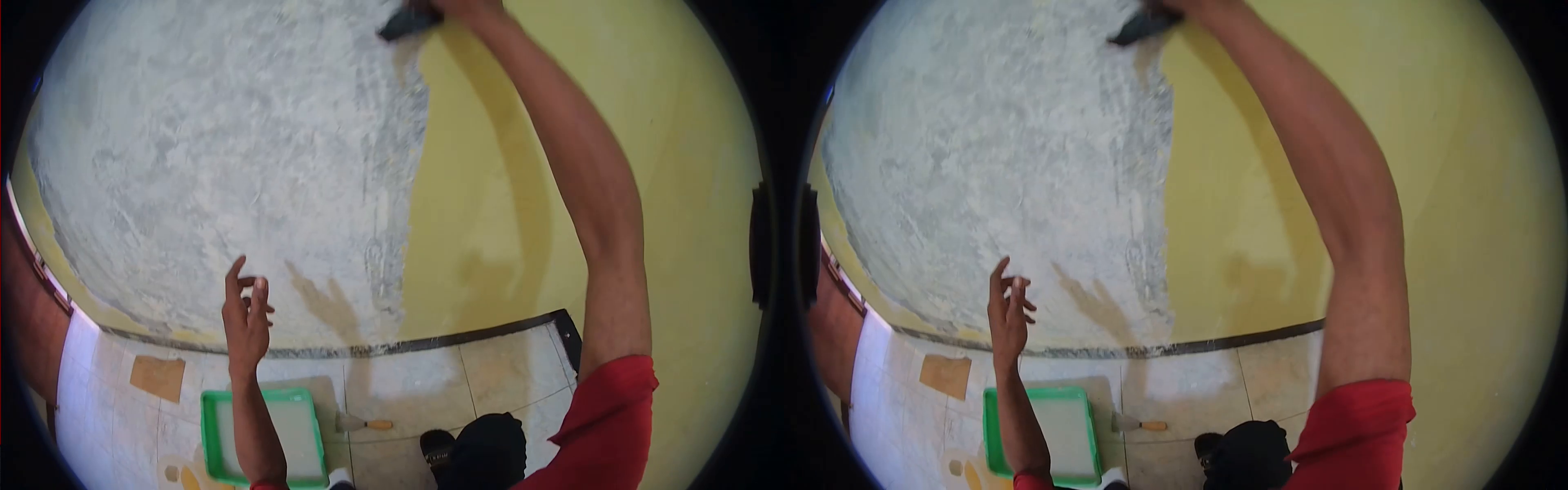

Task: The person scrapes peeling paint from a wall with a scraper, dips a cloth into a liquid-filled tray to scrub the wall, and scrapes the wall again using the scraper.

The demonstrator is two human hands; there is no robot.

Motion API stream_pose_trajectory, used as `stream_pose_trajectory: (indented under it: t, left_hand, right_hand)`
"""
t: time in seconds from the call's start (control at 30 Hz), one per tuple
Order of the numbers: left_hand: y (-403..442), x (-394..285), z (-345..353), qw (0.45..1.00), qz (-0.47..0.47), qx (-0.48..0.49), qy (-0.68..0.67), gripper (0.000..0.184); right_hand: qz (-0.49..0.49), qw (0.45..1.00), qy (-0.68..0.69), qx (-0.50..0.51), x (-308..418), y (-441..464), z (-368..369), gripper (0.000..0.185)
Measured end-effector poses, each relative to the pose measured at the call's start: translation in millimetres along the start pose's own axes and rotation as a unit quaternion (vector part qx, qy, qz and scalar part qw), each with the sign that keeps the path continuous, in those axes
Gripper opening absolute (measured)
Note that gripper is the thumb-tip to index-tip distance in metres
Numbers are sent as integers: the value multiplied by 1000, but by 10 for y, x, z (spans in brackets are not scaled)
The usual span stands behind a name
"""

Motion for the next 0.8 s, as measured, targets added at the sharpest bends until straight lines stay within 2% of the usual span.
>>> stream_pose_trajectory:
  t: [0.07, 0.1, 0.13, 0.17, 0.23, 0.3, 0.37, 0.4, 0.47, 0.5, 0.57, 0.63, 0.67, 0.7, 0.73, 0.77, 0.8]
  left_hand:
    - [17, -53, -77, 999, 21, -18, -18, 52]
    - [-8, -74, -122, 1000, 5, -17, -12, 52]
    - [-11, -114, -166, 999, 14, -27, -20, 52]
    - [-38, -139, -184, 998, 24, -40, -29, 52]
    - [-16, -150, -245, 998, 30, -53, -13, 52]
    - [-132, -124, -303, 999, 21, -45, 3, 52]
    - [-200, -34, -312, 998, -2, -47, 38, 53]
    - [-199, -2, -325, 997, -12, -54, 62, 55]
    - [-194, 103, -366, 995, -25, -42, 89, 54]
    - [-185, 142, -372, 994, -27, -37, 95, 54]
    - [-205, 199, -340, 993, -45, -35, 99, 53]
    - [-160, 200, -294, 992, -36, -34, 113, 53]
    - [-139, 216, -286, 991, -52, -35, 116, 53]
    - [-134, 232, -272, 992, -45, -35, 117, 52]
    - [-124, 255, -255, 992, -41, -38, 116, 52]
    - [-126, 278, -239, 991, -43, -37, 119, 51]
    - [-109, 295, -226, 991, -43, -35, 124, 50]
  right_hand:
    - [-154, 987, 53, 8, 179, -1204, -33, 13]
    - [-191, 981, 4, 20, 318, -1862, -201, 14]
    - [-181, 979, 33, 83, 377, -2555, -327, 12]
    - [-216, 968, 81, 100, 388, -3108, -414, 12]
    - [-226, 931, 132, 253, 444, -4069, -674, 11]
    - [-249, 905, 161, 304, 559, -4916, -850, 12]
    - [-263, 854, 185, 408, 604, -5578, -1022, 17]
    - [-259, 857, 188, 405, 583, -5897, -1054, 17]
    - [-280, 812, 229, 458, 639, -6447, -1191, 18]
    - [-280, 812, 231, 457, 659, -6498, -1199, 18]
    - [-171, 778, 239, 555, 614, -6602, -1277, 18]
    - [-176, 796, 306, 492, 413, -6325, -1214, 15]
    - [-202, 753, 270, 565, 216, -6091, -1185, 19]
    - [-79, 795, 297, 523, 121, -5692, -1211, 24]
    - [58, 752, 301, 584, -23, -5302, -1207, 29]
    - [221, 757, 281, 547, -144, -5069, -1260, 32]
    - [119, 869, 167, 450, -334, -4941, -1326, 32]
Point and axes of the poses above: each hand's wrist, its own y-axis towards the middle knuckle, its own z-axis out of the palm, x = y × z, the point moved 1 cm from there along y, towards the middle knuckle, and after that the axes turned 6 degrees about z, right-handed, at the moved point
